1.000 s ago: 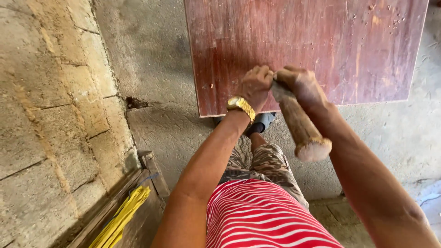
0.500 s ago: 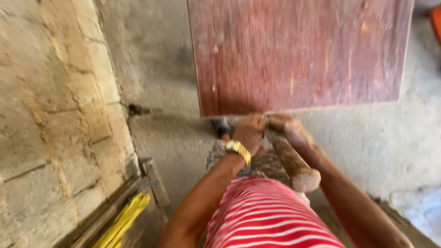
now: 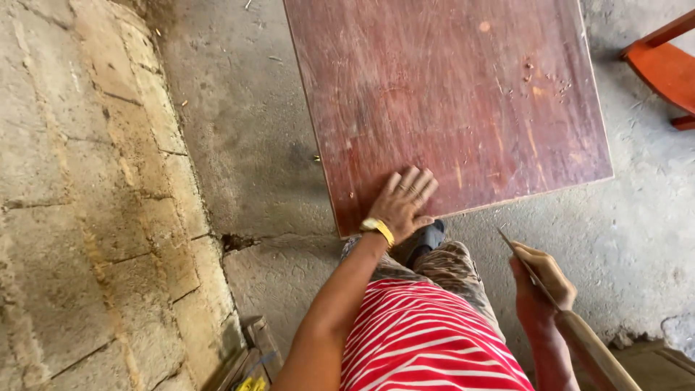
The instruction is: Scraping the old finish and cleaning the surface of a wooden table using a hand chisel and scraper.
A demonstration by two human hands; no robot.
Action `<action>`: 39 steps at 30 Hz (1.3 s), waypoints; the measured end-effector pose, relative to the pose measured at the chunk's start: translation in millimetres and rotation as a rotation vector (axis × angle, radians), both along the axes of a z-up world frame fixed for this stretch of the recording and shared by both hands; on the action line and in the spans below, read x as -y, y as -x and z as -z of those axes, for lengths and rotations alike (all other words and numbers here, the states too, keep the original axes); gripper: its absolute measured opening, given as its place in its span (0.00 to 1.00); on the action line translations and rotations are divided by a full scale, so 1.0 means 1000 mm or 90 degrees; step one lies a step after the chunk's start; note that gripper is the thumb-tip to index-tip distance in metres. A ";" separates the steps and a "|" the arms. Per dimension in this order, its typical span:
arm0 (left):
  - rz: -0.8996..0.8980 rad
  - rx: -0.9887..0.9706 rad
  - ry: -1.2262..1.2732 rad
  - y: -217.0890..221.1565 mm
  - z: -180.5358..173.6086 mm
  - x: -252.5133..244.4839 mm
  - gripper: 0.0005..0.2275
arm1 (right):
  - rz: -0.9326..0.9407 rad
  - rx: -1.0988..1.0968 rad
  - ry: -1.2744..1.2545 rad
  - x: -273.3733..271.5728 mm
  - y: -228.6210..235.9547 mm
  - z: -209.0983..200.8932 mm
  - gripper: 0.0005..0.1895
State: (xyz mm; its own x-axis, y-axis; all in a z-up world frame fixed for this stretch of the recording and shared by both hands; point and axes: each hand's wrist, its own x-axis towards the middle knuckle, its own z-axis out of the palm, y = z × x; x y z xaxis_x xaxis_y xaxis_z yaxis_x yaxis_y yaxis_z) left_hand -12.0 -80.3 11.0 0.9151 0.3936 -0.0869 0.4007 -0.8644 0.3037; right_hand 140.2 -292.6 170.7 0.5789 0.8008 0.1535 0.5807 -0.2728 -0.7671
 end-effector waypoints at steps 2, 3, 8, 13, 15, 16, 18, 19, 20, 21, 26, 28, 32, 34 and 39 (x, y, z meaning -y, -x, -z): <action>-0.086 -0.067 -0.003 0.018 -0.023 -0.042 0.32 | 0.046 -0.045 -0.011 0.010 0.009 0.003 0.05; -0.171 -0.131 -0.012 0.024 -0.034 -0.065 0.34 | 0.092 -0.086 -0.028 0.014 0.012 0.005 0.05; -0.380 -0.074 -0.040 0.032 -0.016 -0.076 0.35 | 0.150 -0.084 0.027 0.015 0.014 0.013 0.08; -0.295 -0.068 0.016 0.002 -0.016 0.015 0.32 | 0.063 -0.132 0.030 -0.021 -0.026 0.032 0.09; -0.220 0.049 0.105 -0.006 -0.042 0.034 0.34 | -0.039 -0.124 0.025 -0.041 -0.051 0.040 0.08; -0.233 0.048 0.103 -0.006 -0.036 0.045 0.34 | -0.052 -0.125 0.025 -0.054 -0.059 0.040 0.08; -0.314 0.262 0.137 -0.009 -0.020 0.062 0.27 | -0.194 -0.114 0.043 -0.084 -0.074 0.041 0.12; -0.329 0.259 0.141 -0.016 -0.025 0.062 0.27 | -0.207 -0.118 0.052 -0.097 -0.082 0.039 0.12; -0.376 0.308 0.114 -0.022 -0.028 0.061 0.24 | -0.307 -0.095 0.089 -0.112 -0.088 0.037 0.16; -0.417 0.353 0.088 -0.025 -0.032 0.060 0.22 | -0.401 -0.074 0.126 -0.125 -0.090 0.035 0.21; -0.459 0.308 0.038 -0.038 -0.042 0.027 0.19 | -0.597 0.018 0.083 -0.178 -0.090 0.066 0.29; -0.448 0.260 0.044 -0.036 -0.037 0.024 0.18 | -0.600 0.075 0.104 -0.181 -0.080 0.071 0.31; -0.399 0.248 -0.030 -0.043 -0.012 -0.008 0.16 | -0.595 0.168 0.112 -0.204 -0.077 0.081 0.28; -0.397 0.233 -0.033 -0.042 -0.010 0.003 0.15 | -0.610 0.156 0.135 -0.194 -0.071 0.080 0.30; -0.355 0.225 -0.043 -0.046 -0.008 -0.024 0.12 | -0.577 0.079 0.078 -0.213 -0.065 0.075 0.30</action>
State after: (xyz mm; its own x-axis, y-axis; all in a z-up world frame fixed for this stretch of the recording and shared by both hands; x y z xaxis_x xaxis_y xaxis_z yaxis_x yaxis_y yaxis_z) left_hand 34.1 -56.4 19.2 0.5413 0.8110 0.2220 0.6799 -0.5775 0.4518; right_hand 205.1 -79.9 95.9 -0.2919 0.9548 0.0570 0.6886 0.2511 -0.6803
